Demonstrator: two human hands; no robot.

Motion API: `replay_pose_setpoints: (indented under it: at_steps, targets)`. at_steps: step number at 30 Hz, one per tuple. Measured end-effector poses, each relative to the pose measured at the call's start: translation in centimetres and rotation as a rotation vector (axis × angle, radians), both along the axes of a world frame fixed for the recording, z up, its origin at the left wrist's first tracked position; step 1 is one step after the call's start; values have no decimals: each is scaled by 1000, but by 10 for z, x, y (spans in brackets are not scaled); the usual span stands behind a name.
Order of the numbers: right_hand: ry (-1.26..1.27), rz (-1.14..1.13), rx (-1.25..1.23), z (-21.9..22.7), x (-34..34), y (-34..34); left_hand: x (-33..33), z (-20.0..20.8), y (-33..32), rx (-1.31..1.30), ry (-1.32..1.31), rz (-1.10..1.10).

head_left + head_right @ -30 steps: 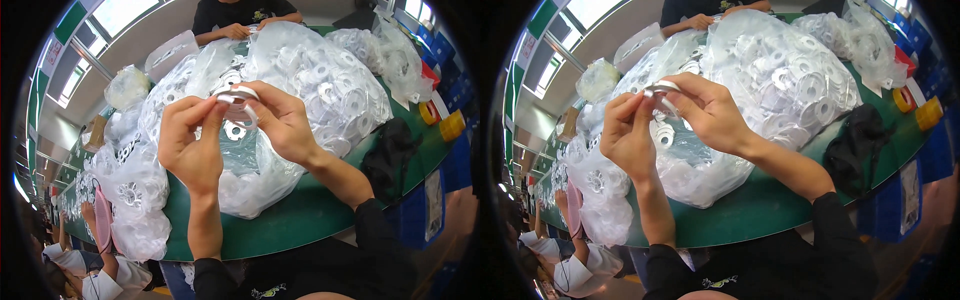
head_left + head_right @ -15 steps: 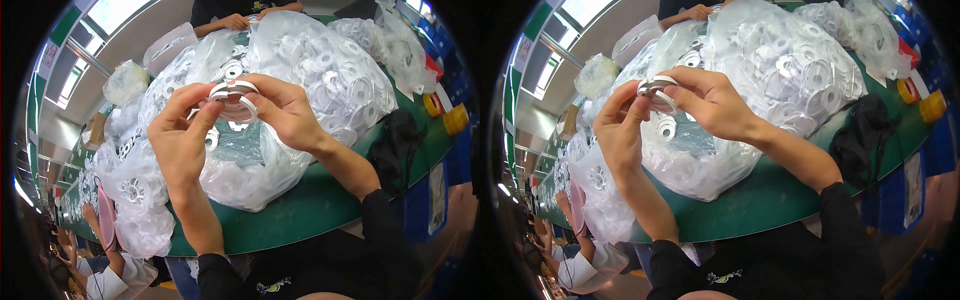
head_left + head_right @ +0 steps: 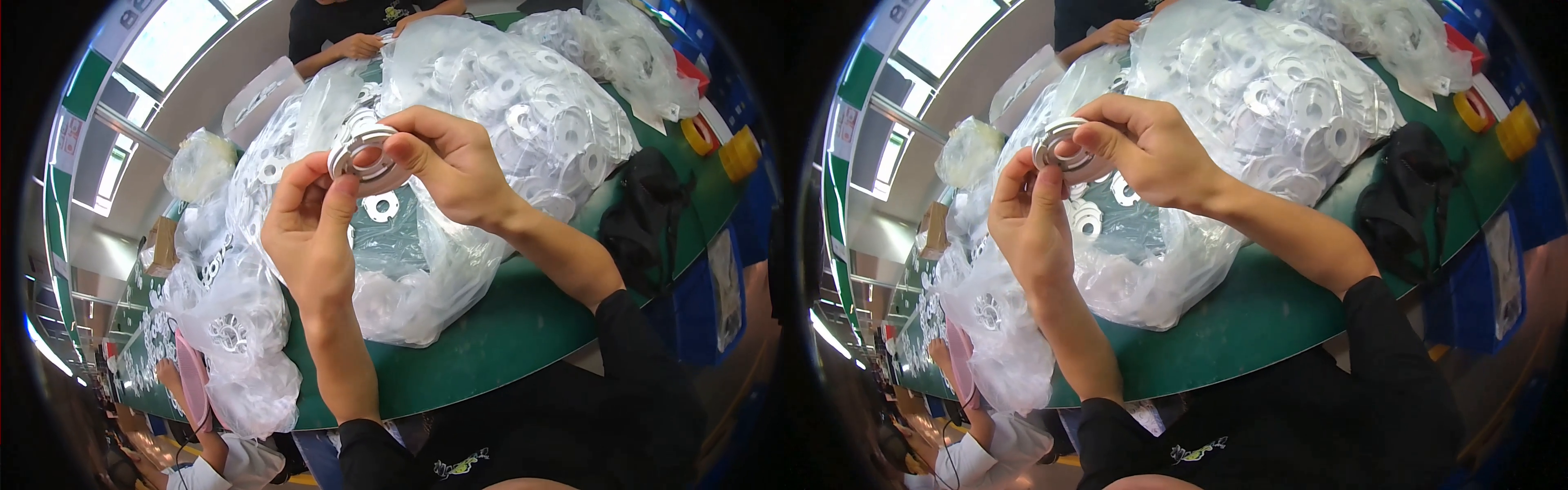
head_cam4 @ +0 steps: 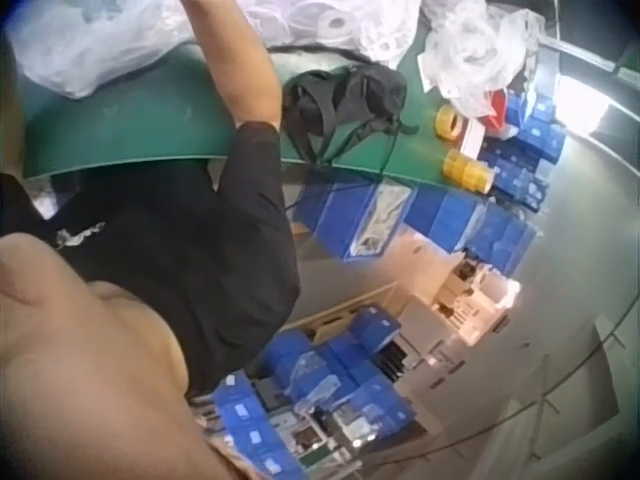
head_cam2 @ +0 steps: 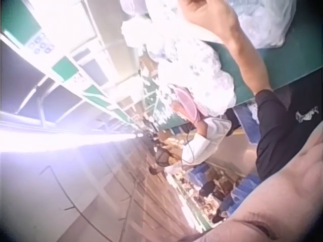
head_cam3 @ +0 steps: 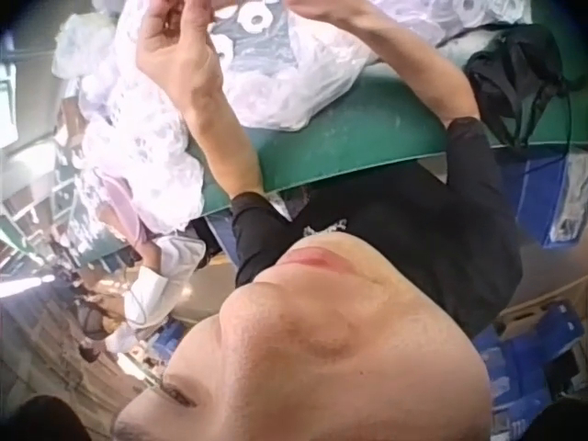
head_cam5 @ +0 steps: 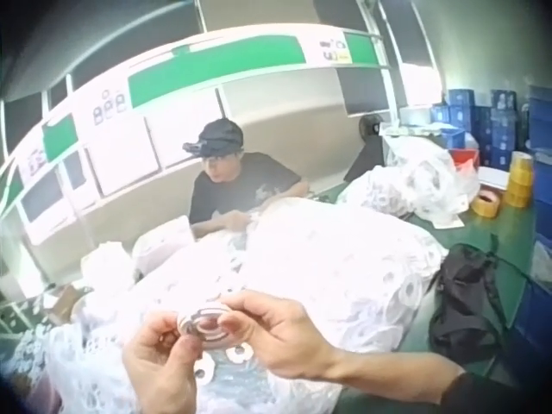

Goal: Assembling circular components for light fixtures at a factory assembly line.

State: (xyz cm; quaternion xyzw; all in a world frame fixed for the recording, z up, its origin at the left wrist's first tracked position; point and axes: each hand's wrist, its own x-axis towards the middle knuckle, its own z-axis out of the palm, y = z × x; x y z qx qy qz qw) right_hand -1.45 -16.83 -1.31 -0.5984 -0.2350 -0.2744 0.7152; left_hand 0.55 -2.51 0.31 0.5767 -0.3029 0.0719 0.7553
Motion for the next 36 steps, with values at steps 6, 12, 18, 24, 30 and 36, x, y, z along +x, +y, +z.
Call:
replay_pose_setpoints:
  at_steps: [6, 12, 18, 24, 30, 36]
  targets:
    - [50, -46, -253, 2, 2, -11, 4, -4, 7, 390, -307, 184]
    - [-17, -92, -447, 8, -3, -12, 0, 1, 5, 304, -209, 100]
    - [164, 17, -188, 4, -3, -10, 3, -4, -1, 153, 33, -42]
    - [175, 79, 121, 1, -4, 5, 9, -6, -7, 46, 55, -96]
    - [121, 39, 106, -1, -7, 16, 8, -11, -9, 134, -221, 240]
    - [115, 29, -71, 2, -9, 7, 1, 0, -5, 251, -470, 298]
